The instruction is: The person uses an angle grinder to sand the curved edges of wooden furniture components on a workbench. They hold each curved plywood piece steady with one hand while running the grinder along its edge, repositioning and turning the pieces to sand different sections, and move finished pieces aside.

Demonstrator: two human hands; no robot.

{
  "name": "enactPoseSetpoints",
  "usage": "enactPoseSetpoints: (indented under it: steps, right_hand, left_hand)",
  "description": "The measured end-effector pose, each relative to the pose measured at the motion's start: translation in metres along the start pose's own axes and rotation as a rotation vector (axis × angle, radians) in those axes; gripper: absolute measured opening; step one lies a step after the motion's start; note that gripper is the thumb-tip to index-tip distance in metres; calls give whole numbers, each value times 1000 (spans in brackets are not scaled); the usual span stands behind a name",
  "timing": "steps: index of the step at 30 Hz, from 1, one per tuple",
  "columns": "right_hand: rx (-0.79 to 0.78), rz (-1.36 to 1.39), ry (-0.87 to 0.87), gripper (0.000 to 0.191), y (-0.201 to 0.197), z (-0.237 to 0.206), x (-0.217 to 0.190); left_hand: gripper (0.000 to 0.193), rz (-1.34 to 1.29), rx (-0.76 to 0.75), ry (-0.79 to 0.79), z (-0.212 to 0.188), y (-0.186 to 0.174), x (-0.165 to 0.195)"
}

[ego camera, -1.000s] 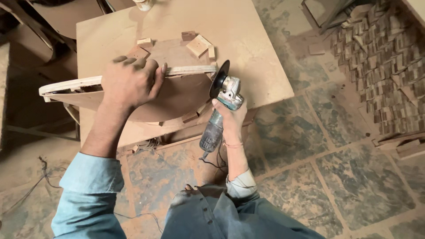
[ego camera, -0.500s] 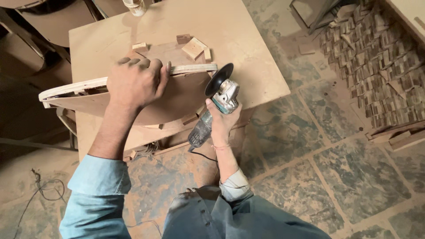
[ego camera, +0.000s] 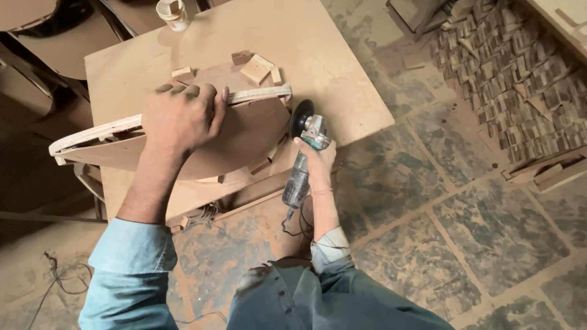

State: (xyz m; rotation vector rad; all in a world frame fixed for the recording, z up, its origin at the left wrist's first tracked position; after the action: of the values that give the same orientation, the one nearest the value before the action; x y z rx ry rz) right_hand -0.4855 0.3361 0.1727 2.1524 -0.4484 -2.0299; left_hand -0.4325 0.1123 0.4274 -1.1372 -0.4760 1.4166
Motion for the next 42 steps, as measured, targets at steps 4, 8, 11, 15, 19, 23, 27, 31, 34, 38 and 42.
enactPoseSetpoints:
  steps: [4,8,11,15,19,23,27,31,34,38,42]
  right_hand:
    - [-148,141,-72,51,1,-10,-30]
    - [-288,87,-147,51,7,-17,-53]
    - [-355,219,41,43,11,-7,-40]
    - [-282,54,99,39,-1,13,-18]
    - [-283,-32,93,37,-13,22,-1]
    - [-312,-63,148,43,-36,33,0]
    - [-239,-95,-32,58,-56,41,-30]
    - [-343,-116,-128,59,-27,25,-48]
    - [-473,-19,-108,62,17,-2,-39]
    - [-519,-132,-398,70,61,-49,-20]
    - [-379,-97,-258,67,71,-50,1]
  left_hand:
    - [40,-3,-3,8,-2,5,-3]
    - [38,9,0,15,-2,7,-2]
    - [37,48,7,29,-2,8,-1]
    - [36,50,3,48,-1,15,0]
    - [37,56,-34,41,-4,25,-5]
    - [35,1,-25,64,-26,18,-30]
    - [38,-67,-60,8,-64,15,-73]
    - [38,-29,-47,-68,-89,30,-92]
    - [41,-71,-10,-179,-98,41,-93]
    - [35,-84,121,-213,-100,41,-85]
    - [34,-68,167,-237,-101,38,-85]
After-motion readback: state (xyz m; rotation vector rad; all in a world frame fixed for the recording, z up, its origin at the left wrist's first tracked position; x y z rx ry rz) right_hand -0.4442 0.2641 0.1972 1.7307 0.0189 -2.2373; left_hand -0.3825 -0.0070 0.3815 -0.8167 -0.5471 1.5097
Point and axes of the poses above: each hand's wrist, its own z-axis towards the middle knuckle, its own y-axis out of the palm, x = y × z, the point moved 6 cm from there along z, towards the middle knuckle, and after that the axes turned 9 degrees about -x, right-handed, at the moved point
